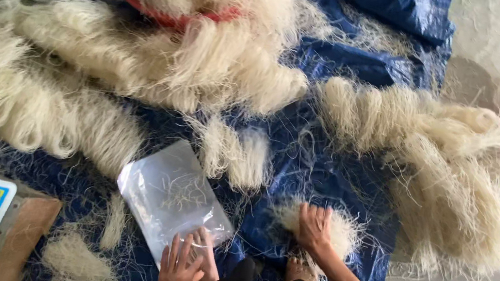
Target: The person sorts bundles of dried noodles by hand on a tarp, weighs them on a scale, and places them into plastic bags.
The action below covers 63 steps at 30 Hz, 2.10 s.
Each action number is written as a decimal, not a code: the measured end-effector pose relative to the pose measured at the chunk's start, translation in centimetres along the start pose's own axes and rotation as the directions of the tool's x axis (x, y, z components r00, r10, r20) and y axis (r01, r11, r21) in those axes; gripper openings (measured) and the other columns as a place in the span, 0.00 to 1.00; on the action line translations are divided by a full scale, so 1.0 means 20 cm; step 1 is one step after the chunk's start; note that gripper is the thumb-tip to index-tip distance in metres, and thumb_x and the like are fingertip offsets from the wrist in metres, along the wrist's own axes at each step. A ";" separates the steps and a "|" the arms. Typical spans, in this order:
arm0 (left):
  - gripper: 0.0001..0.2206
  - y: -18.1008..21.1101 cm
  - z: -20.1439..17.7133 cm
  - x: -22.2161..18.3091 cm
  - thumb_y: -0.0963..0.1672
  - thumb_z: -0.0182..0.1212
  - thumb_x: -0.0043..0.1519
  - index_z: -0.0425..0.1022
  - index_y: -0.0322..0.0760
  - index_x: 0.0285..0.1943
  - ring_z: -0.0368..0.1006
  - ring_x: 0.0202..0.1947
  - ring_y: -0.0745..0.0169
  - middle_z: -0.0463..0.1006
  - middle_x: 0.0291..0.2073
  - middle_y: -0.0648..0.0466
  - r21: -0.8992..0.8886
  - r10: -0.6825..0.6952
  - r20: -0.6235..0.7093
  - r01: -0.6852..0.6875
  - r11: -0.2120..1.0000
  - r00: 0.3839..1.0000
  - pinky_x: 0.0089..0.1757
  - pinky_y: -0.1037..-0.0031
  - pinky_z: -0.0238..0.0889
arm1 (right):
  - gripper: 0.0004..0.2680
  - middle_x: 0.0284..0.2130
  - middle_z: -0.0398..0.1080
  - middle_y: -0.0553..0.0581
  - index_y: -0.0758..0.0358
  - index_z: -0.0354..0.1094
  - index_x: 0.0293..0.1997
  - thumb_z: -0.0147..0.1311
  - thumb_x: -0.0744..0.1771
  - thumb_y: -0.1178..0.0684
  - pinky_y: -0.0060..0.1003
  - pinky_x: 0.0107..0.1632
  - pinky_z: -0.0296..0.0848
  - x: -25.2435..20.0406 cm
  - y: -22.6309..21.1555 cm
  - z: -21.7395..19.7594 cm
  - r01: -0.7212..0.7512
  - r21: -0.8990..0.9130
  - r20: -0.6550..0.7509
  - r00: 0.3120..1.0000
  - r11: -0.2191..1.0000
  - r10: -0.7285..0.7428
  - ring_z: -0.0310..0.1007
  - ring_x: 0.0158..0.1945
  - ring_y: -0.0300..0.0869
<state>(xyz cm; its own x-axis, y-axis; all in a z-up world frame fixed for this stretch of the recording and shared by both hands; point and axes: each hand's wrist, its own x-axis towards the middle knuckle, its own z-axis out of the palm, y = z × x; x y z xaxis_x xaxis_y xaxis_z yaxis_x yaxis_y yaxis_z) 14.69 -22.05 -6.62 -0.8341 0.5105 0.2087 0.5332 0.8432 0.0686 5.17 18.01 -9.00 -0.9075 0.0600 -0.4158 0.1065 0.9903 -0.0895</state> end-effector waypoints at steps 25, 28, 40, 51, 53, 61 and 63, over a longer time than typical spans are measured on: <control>0.25 -0.34 0.01 0.12 0.36 0.55 0.63 0.65 0.33 0.72 0.73 0.33 0.53 0.69 0.52 0.44 -0.030 -0.432 -0.051 0.431 0.902 0.901 0.35 0.70 0.70 | 0.21 0.37 0.79 0.46 0.44 0.66 0.57 0.66 0.60 0.42 0.31 0.40 0.88 -0.34 -0.54 -1.19 0.363 -0.006 0.254 0.902 0.932 -0.350 0.84 0.40 0.36; 0.30 -0.35 -0.05 0.13 0.36 0.55 0.61 0.60 0.39 0.76 0.73 0.25 0.56 0.67 0.51 0.44 0.015 -0.428 0.032 0.428 0.904 0.903 0.31 0.69 0.71 | 0.17 0.33 0.74 0.46 0.45 0.63 0.56 0.64 0.64 0.44 0.40 0.52 0.71 -0.30 -0.82 -0.97 0.652 -0.042 0.423 0.698 0.757 -0.578 0.77 0.40 0.38; 0.45 -0.34 -0.01 0.12 0.31 0.56 0.54 0.43 0.51 0.82 0.72 0.23 0.59 0.59 0.60 0.34 0.100 -0.266 0.213 0.249 0.963 0.940 0.27 0.67 0.72 | 0.25 0.35 0.70 0.58 0.64 0.52 0.66 0.59 0.64 0.49 0.66 0.65 0.58 -0.09 -1.40 -0.18 0.897 -0.429 0.485 0.331 0.110 -0.809 0.73 0.41 0.53; 0.45 -0.18 0.03 0.27 0.32 0.55 0.60 0.32 0.45 0.84 0.74 0.28 0.62 0.48 0.70 0.23 0.213 -0.140 0.297 0.077 0.974 0.945 0.35 0.70 0.76 | 0.06 0.19 0.57 0.40 0.54 0.64 0.43 0.54 0.66 0.50 0.26 0.29 0.66 0.15 -1.30 -0.05 0.440 -0.173 0.435 0.837 0.881 -0.332 0.57 0.23 0.31; 0.27 -0.23 -0.02 0.36 0.31 0.53 0.63 0.57 0.31 0.73 0.62 0.21 0.69 0.66 0.34 0.50 -0.118 -0.215 0.041 0.218 0.969 0.976 0.19 0.82 0.65 | 0.15 0.23 0.56 0.40 0.51 0.60 0.41 0.65 0.60 0.44 0.27 0.38 0.64 0.19 -1.26 -0.08 0.234 -0.046 0.530 0.829 0.971 -0.175 0.56 0.29 0.32; 0.05 -0.50 0.05 0.31 0.48 0.67 0.56 0.84 0.49 0.33 0.77 0.30 0.58 0.83 0.26 0.57 -0.697 -0.316 0.580 0.658 0.284 0.751 0.37 0.68 0.70 | 0.32 0.47 0.78 0.59 0.57 0.71 0.52 0.68 0.53 0.23 0.49 0.58 0.73 0.32 -1.13 0.15 0.286 -0.016 0.570 0.790 0.958 -0.226 0.77 0.57 0.52; 0.04 -0.51 -0.09 0.33 0.46 0.68 0.55 0.85 0.45 0.33 0.74 0.28 0.67 0.83 0.26 0.58 -0.754 -0.222 0.610 0.644 0.133 0.760 0.36 0.73 0.68 | 0.33 0.47 0.78 0.56 0.54 0.70 0.50 0.65 0.52 0.21 0.48 0.58 0.75 0.37 -1.12 0.25 0.293 -0.059 0.560 0.801 0.954 -0.212 0.77 0.57 0.50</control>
<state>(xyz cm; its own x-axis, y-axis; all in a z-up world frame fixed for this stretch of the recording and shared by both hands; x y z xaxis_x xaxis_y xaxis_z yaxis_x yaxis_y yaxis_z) 3.94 -27.63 -4.18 -0.8387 0.3039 -0.4520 -0.3598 0.3138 0.8787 -1.92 -4.29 -14.63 -0.5221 -0.2320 -0.8208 -0.1886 0.9699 -0.1541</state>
